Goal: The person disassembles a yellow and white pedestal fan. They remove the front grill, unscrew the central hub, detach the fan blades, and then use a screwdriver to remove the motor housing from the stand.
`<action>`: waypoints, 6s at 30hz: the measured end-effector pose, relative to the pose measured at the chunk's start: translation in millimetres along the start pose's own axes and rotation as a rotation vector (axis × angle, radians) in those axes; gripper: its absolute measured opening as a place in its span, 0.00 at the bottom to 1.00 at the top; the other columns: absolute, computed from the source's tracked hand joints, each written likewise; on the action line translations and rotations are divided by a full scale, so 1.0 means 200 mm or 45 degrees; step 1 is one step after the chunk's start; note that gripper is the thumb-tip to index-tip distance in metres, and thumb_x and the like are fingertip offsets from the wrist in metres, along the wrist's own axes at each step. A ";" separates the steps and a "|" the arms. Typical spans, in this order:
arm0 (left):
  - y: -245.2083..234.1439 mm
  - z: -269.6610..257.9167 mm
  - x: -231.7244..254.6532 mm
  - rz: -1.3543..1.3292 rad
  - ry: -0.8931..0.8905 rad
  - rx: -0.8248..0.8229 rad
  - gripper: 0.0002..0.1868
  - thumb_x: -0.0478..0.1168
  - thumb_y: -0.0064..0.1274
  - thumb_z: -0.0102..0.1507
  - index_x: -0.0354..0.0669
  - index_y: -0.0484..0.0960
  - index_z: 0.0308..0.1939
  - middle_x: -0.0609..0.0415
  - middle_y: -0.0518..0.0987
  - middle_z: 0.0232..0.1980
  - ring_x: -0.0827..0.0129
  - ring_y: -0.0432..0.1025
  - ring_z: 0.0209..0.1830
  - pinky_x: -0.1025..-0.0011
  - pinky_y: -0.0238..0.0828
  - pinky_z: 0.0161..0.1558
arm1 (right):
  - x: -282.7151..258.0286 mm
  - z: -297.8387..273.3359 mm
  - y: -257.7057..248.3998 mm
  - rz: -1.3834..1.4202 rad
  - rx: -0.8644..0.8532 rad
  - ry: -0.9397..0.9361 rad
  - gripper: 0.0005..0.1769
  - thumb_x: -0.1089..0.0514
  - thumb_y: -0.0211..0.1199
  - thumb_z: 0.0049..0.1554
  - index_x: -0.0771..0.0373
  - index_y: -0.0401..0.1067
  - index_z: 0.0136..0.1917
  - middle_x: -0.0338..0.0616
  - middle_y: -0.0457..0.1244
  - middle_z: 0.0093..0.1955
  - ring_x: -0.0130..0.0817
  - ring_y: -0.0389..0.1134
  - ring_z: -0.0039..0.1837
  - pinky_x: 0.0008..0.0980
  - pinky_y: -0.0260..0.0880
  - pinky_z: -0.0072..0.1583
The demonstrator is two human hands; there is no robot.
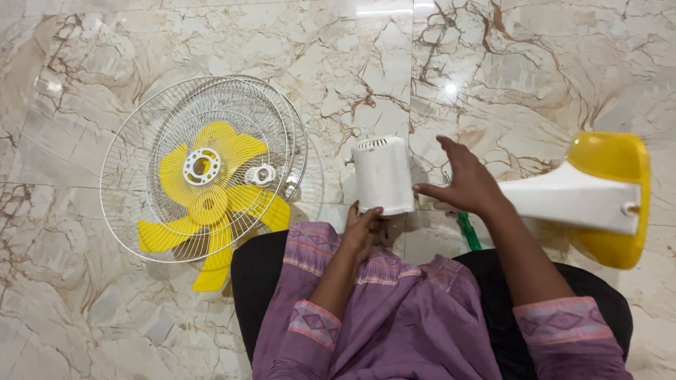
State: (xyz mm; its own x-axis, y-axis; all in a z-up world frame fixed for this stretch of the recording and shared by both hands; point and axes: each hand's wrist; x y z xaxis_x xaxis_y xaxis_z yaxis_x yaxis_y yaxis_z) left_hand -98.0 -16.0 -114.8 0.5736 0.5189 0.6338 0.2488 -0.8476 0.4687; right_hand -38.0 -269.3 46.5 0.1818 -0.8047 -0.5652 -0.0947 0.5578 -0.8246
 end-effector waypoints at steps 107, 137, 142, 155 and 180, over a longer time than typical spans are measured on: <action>0.44 0.05 0.17 -0.328 -0.523 -0.828 0.33 0.45 0.41 0.65 0.39 0.63 0.74 0.39 0.74 0.69 0.50 0.71 0.66 0.57 0.70 0.64 | -0.65 -0.45 0.01 -0.152 0.332 -0.735 0.47 0.48 0.78 0.38 0.47 0.66 0.70 0.39 0.60 0.72 0.48 0.58 0.74 0.71 0.58 0.67; 0.04 -0.70 0.26 -0.354 -0.172 -0.320 0.44 0.59 0.50 0.58 0.32 0.69 0.70 0.39 0.78 0.64 0.52 0.76 0.61 0.54 0.74 0.61 | 0.04 -0.39 -0.07 -0.438 -0.539 0.218 0.71 0.37 0.84 0.28 0.54 0.54 0.78 0.54 0.61 0.67 0.53 0.62 0.67 0.52 0.69 0.60; 0.04 -0.56 0.24 -0.287 -0.155 -0.331 0.44 0.59 0.51 0.56 0.32 0.69 0.70 0.39 0.79 0.61 0.50 0.76 0.59 0.50 0.76 0.57 | 0.27 -0.32 0.12 -0.523 -0.401 0.354 0.48 0.44 0.77 0.39 0.53 0.64 0.70 0.49 0.63 0.62 0.49 0.68 0.61 0.51 0.73 0.56; 0.07 -0.31 0.32 0.779 0.033 -0.357 0.55 0.45 0.65 0.47 0.46 0.58 0.77 0.41 0.65 0.74 0.49 0.69 0.67 0.55 0.73 0.62 | 0.44 -0.19 0.23 -0.444 0.188 0.026 0.34 0.57 0.73 0.43 0.55 0.75 0.65 0.47 0.67 0.59 0.49 0.69 0.58 0.48 0.66 0.63; 0.32 -0.43 0.06 1.640 0.725 0.008 0.65 0.53 0.77 0.34 0.44 0.63 0.72 0.44 0.68 0.69 0.47 0.62 0.68 0.53 0.60 0.68 | 0.24 -0.20 0.17 -0.464 0.127 0.253 0.35 0.54 0.74 0.44 0.59 0.69 0.65 0.53 0.61 0.61 0.53 0.63 0.64 0.48 0.65 0.61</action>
State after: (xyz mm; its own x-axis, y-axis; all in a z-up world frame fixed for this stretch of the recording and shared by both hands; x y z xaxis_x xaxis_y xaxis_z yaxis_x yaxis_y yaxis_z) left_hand -142.0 -55.6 -25.2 0.0092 -0.6383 0.7698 -0.1971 -0.7559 -0.6244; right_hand -71.0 -296.9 -10.1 -0.0075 -0.9710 -0.2390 0.0378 0.2385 -0.9704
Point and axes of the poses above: each hand's wrist, its own z-axis towards the middle knuckle, its own y-axis out of the palm, x = y × z
